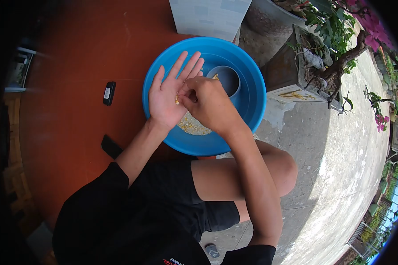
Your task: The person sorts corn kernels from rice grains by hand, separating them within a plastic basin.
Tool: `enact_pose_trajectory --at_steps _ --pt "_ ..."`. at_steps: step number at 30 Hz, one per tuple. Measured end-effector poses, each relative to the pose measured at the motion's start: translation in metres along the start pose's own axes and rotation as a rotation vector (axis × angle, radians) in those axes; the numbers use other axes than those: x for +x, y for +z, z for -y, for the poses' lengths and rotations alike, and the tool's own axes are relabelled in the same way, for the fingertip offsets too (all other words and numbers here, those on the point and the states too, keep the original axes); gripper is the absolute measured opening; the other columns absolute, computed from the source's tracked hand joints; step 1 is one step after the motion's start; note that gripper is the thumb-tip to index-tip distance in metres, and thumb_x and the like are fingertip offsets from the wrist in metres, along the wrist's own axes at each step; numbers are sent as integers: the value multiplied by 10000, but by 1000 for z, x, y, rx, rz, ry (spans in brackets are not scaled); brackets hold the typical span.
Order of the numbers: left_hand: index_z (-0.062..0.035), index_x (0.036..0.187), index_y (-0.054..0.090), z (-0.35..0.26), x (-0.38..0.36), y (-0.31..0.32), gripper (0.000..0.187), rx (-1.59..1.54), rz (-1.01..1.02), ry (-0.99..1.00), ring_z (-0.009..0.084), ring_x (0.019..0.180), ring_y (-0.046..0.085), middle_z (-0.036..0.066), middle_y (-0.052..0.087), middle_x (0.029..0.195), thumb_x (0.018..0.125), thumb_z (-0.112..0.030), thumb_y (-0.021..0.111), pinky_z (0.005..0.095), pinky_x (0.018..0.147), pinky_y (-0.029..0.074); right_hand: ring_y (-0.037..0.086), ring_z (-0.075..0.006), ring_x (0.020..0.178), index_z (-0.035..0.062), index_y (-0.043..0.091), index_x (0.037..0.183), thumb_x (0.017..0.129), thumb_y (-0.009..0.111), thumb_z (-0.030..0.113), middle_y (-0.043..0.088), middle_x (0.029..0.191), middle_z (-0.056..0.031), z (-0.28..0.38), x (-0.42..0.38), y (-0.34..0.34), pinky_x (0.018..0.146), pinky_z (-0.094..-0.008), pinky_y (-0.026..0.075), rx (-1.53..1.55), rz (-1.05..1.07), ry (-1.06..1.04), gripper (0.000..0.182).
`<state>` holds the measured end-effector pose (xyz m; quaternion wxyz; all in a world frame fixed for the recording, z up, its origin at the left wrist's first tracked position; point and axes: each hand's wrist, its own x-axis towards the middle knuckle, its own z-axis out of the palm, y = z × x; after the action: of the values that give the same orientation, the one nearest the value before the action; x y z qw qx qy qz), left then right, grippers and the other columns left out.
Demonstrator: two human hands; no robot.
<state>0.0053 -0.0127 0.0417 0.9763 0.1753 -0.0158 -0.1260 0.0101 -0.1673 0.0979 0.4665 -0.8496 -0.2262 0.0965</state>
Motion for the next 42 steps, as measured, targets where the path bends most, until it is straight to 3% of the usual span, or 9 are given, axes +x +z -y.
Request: enact_pose_trajectory --at_steps 6,9,12,21,27,28,37,40,42 --pt "-137 1776 255 1 -3 3 737 11 -41 25 301 1682 300 173 318 1815 1174 -556 321 448 1376 237 750 -181 832 -42 810 1144 896 858 -2 791 954 -127 0 0 -3 822 -349 625 123 7 134 256" --pt "-135 1776 256 -1 -3 10 734 46 -21 52 297 1684 296 175 321 1814 1176 -554 316 431 1374 244 754 -225 826 -39 813 1084 815 906 5 780 945 -148 11 -5 -8 785 -376 617 106 32 81 288" --pt "-131 1777 252 -5 -6 21 732 63 6 79 297 1689 287 181 316 1814 1179 -548 314 416 1369 251 728 -155 858 -24 813 1116 810 935 -23 761 980 -94 21 -11 -8 805 -329 620 117 -11 14 330" --pt "-118 1788 199 -1 -17 49 750 139 98 91 319 1714 202 208 231 1836 1181 -546 299 426 1394 186 731 -152 821 -21 810 1033 817 931 -23 767 954 -90 27 -26 -19 768 -324 612 140 -21 -37 248" --pt "-122 1788 201 19 -25 43 755 102 95 30 315 1718 192 199 232 1839 1176 -549 315 434 1393 183 759 -215 739 -31 800 960 816 874 -33 770 791 -145 27 -37 -31 711 -353 603 79 123 24 162" --pt "-123 1788 202 21 -25 41 755 107 101 24 313 1718 191 196 232 1839 1175 -549 318 436 1393 184 742 -164 751 -26 818 988 858 884 -15 778 803 -106 27 -39 -31 732 -338 607 62 128 33 147" --pt "-130 1782 234 31 -35 29 759 38 -13 -58 293 1712 219 141 278 1837 1165 -562 329 470 1379 226 790 -195 820 -36 842 1031 844 869 -38 812 867 -161 19 -49 -21 792 -341 635 49 100 77 189" --pt "-119 1767 267 32 -36 27 732 -19 -123 -94 300 1694 273 134 325 1820 1168 -533 339 485 1364 271 801 -199 846 -41 837 1013 842 828 -63 812 849 -158 7 -43 -18 792 -347 634 165 151 165 173" --pt "-101 1752 289 34 -34 15 700 -1 -211 -93 305 1668 329 130 360 1805 1169 -486 333 493 1348 308 803 -244 833 -47 826 968 820 796 -61 802 831 -175 -4 -37 -10 781 -362 630 102 142 111 152"
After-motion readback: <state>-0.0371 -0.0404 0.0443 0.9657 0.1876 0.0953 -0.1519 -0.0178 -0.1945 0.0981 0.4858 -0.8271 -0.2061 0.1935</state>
